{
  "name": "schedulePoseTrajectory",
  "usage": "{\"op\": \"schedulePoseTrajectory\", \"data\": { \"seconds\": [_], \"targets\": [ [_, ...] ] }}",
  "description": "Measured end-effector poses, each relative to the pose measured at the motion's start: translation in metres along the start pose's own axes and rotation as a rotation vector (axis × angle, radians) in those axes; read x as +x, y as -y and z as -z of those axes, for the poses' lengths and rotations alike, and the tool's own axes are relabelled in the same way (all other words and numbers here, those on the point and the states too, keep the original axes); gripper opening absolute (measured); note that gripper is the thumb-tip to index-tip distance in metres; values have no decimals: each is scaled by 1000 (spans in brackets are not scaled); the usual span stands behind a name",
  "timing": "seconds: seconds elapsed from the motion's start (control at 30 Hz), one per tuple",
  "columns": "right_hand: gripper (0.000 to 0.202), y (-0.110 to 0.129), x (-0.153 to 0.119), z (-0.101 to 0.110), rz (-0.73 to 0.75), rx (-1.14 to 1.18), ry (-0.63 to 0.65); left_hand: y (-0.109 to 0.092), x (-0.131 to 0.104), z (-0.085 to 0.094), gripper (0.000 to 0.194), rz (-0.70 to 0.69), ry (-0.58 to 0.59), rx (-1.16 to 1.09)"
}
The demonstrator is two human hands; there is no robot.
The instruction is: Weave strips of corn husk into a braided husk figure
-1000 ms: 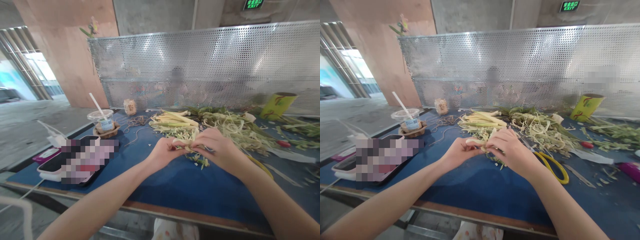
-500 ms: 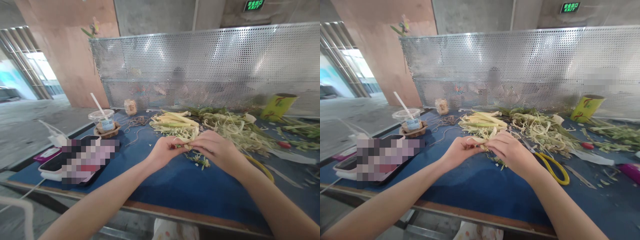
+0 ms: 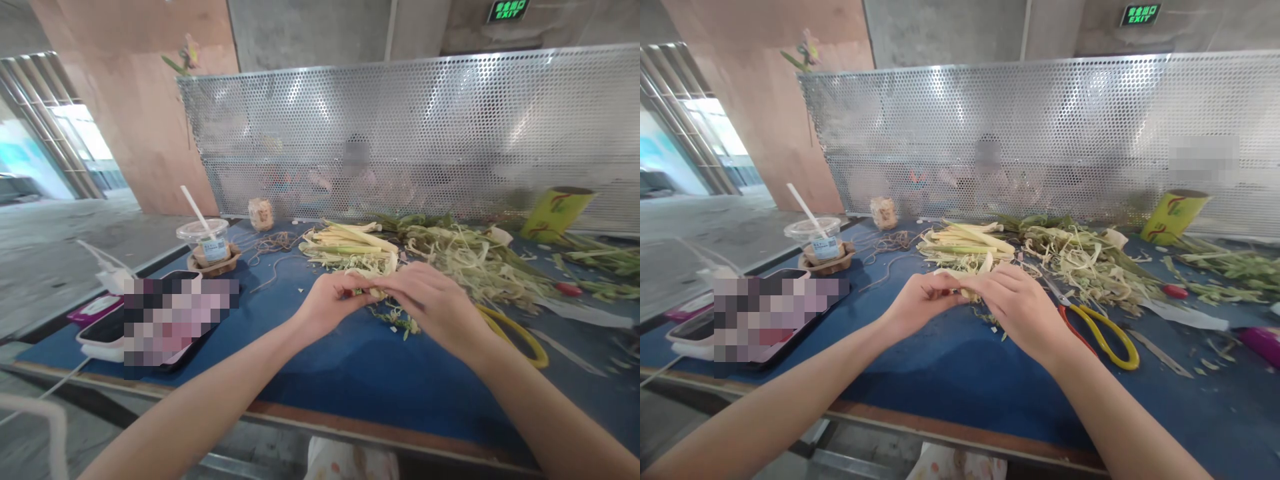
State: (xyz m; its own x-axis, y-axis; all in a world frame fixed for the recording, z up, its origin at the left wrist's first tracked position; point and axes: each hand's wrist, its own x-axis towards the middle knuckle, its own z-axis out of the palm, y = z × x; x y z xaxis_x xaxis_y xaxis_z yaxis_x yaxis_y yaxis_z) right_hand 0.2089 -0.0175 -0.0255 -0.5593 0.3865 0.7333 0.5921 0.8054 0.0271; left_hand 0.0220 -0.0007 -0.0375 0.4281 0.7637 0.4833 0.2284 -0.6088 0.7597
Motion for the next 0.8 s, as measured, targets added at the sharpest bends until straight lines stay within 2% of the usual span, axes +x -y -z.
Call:
{"op": "schedulePoseTrajectory", "data": {
  "seconds": [0.1, 0.27, 0.37, 0.47, 0.63, 0.8],
  "targets": [
    [29, 1, 0, 0, -61, 49, 64, -1, 0, 0, 18, 13, 18, 10],
    [28, 8, 6, 3, -376, 259, 77, -3, 0, 0, 16, 28, 35, -27],
    [18, 11, 8, 4, -486, 273, 77, -3, 0, -1, 17, 29, 37, -31],
    [13, 11, 9, 4, -462, 197, 115, -3, 0, -1, 17, 44, 36, -6],
    [18, 9, 6, 3, -333, 60, 135, -1, 1, -2, 15, -3, -17, 3],
    [5, 10, 7, 0, -481, 184, 50, 0, 0, -4, 14, 20, -80, -27]
  ]
}}
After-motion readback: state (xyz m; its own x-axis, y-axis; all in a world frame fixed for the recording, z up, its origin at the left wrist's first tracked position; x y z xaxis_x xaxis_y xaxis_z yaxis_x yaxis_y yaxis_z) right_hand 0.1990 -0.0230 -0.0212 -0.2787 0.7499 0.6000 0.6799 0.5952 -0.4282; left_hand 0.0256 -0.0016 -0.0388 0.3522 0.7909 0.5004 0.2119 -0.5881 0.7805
